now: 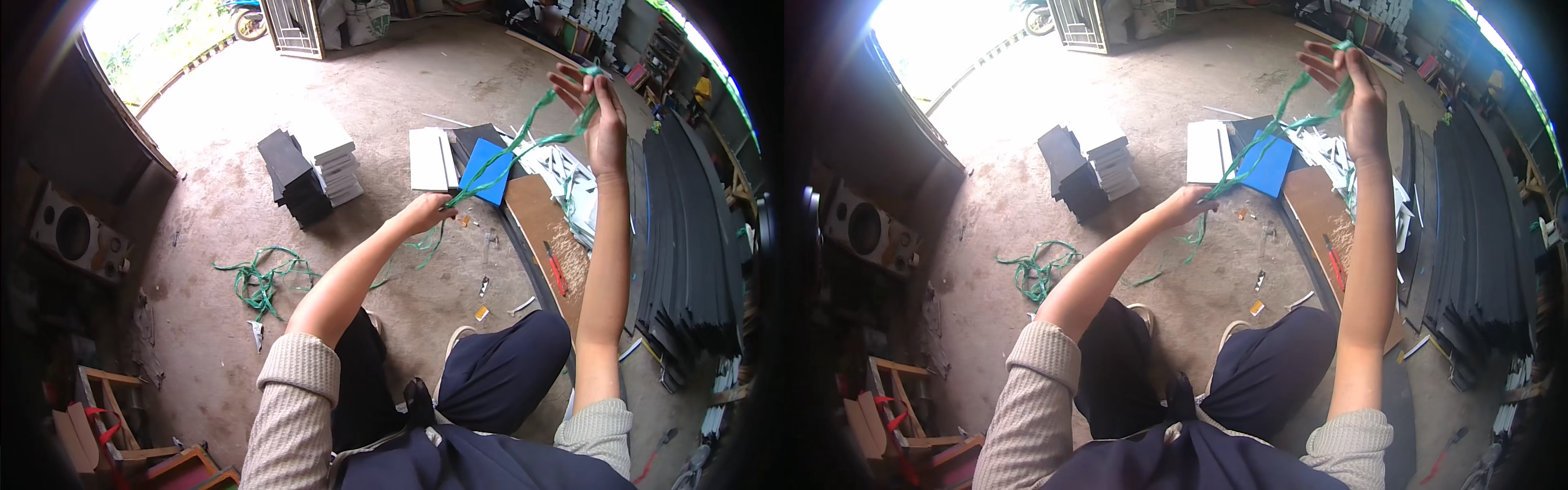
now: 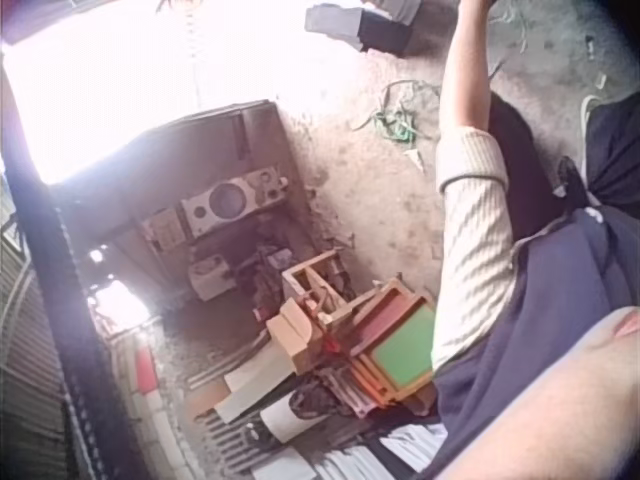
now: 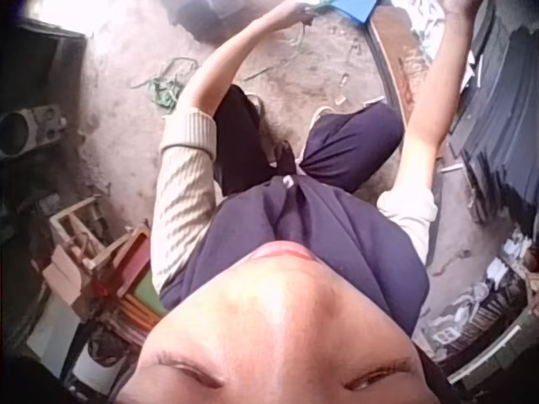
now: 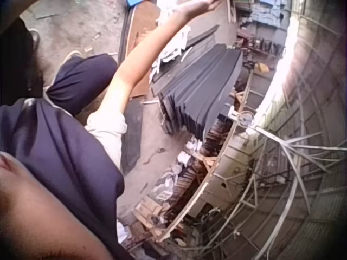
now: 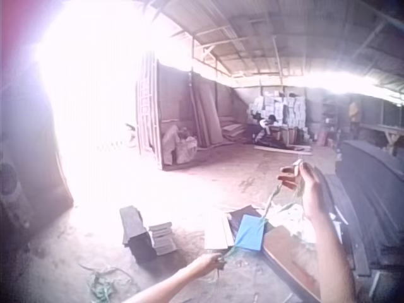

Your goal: The person gathers white rectangular sheets from a pile, stacks them neatly, and then wraps the stack with a green rope. They tie the rope securely around the bundle and trim the excess with a red utility knife.

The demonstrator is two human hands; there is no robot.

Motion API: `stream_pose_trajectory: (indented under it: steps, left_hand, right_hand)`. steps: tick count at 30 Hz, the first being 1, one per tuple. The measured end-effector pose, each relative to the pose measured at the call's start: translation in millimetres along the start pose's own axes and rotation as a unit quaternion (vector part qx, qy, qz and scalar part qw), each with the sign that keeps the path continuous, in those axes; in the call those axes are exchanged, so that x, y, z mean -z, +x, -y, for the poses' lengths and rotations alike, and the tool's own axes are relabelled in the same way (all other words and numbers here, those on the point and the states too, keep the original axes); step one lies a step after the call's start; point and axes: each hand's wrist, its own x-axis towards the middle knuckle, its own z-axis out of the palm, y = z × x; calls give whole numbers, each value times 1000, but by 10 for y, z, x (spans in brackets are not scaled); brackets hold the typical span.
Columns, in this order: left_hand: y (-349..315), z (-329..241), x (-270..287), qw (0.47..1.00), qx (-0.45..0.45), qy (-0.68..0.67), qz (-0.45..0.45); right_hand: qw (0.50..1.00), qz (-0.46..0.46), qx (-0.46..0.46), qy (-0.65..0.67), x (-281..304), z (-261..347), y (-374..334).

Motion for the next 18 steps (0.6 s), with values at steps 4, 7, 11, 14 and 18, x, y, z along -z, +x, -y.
stream_pose_trajectory:
  steps: [4, 7, 11, 14, 18]
  left_hand:
    - [-144, 210, 291, 994, 97, -45, -30]
    - [-420, 237, 512, 976, 171, -134, -17]
    - [-244, -20, 558, 981, 90, 136, -103]
    - [-557, 86, 690, 962, 140, 205, -115]
    - [-407, -136, 567, 955, 136, 237, -114]
  right_hand:
    - [988, -121, -60, -82, 369, -405, 85]
    - [948, -203, -183, -163, 793, -1090, -184]
    - [678, -164, -298, -652, 1974, -1848, -388]
    - [702, -66, -274, -654, 611, -2128, -844]
    - [822, 239, -167, -489, -445, -1817, -893]
